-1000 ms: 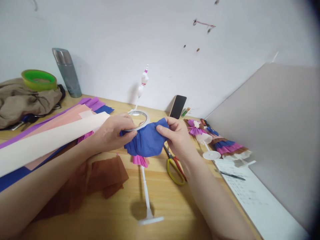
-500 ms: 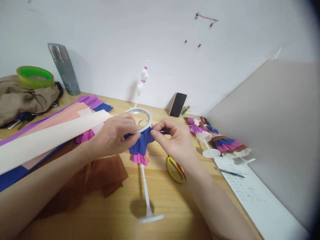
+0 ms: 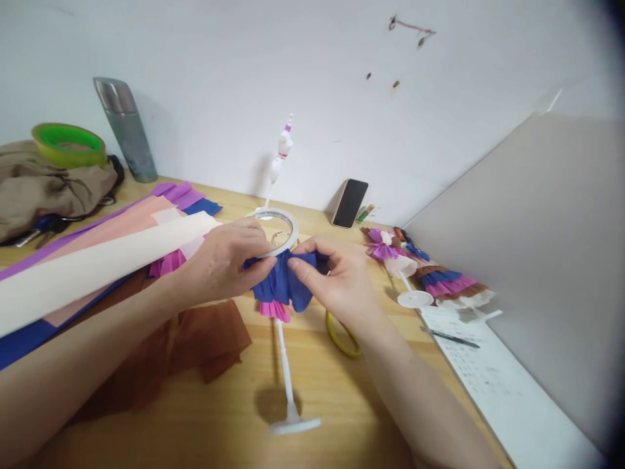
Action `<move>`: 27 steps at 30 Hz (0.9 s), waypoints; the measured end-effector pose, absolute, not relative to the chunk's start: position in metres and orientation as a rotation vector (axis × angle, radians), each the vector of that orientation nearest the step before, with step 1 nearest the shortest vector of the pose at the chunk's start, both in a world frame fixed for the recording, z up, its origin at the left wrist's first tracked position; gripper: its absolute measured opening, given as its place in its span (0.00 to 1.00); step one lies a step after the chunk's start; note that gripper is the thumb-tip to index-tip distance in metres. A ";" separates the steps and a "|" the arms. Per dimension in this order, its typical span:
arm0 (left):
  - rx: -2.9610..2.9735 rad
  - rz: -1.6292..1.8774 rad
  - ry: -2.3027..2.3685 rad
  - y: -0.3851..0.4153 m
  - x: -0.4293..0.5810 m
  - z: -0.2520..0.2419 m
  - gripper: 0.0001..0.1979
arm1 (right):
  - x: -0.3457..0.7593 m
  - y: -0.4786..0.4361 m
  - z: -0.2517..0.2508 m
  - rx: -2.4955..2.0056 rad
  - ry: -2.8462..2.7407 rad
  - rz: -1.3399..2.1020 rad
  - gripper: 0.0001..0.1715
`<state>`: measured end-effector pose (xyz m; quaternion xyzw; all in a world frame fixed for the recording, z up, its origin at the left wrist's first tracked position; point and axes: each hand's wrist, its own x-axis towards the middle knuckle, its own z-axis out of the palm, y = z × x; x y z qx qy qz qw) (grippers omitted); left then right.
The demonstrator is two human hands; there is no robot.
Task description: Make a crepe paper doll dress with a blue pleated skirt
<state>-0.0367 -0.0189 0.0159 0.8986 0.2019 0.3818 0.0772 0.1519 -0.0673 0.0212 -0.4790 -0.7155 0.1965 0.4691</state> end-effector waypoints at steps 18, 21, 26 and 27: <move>2.681 1.193 0.462 -0.022 -0.036 0.020 0.13 | 0.157 -0.060 0.019 -1.247 -1.626 0.699 0.11; 2.691 1.186 0.472 -0.022 -0.036 0.020 0.12 | 0.159 -0.060 0.019 -1.254 -1.632 0.678 0.10; 2.674 1.137 0.510 -0.022 -0.037 0.022 0.12 | 0.161 -0.059 0.022 -1.251 -1.634 0.639 0.08; 2.670 1.123 0.517 -0.022 -0.037 0.022 0.12 | 0.160 -0.060 0.023 -1.246 -1.646 0.617 0.08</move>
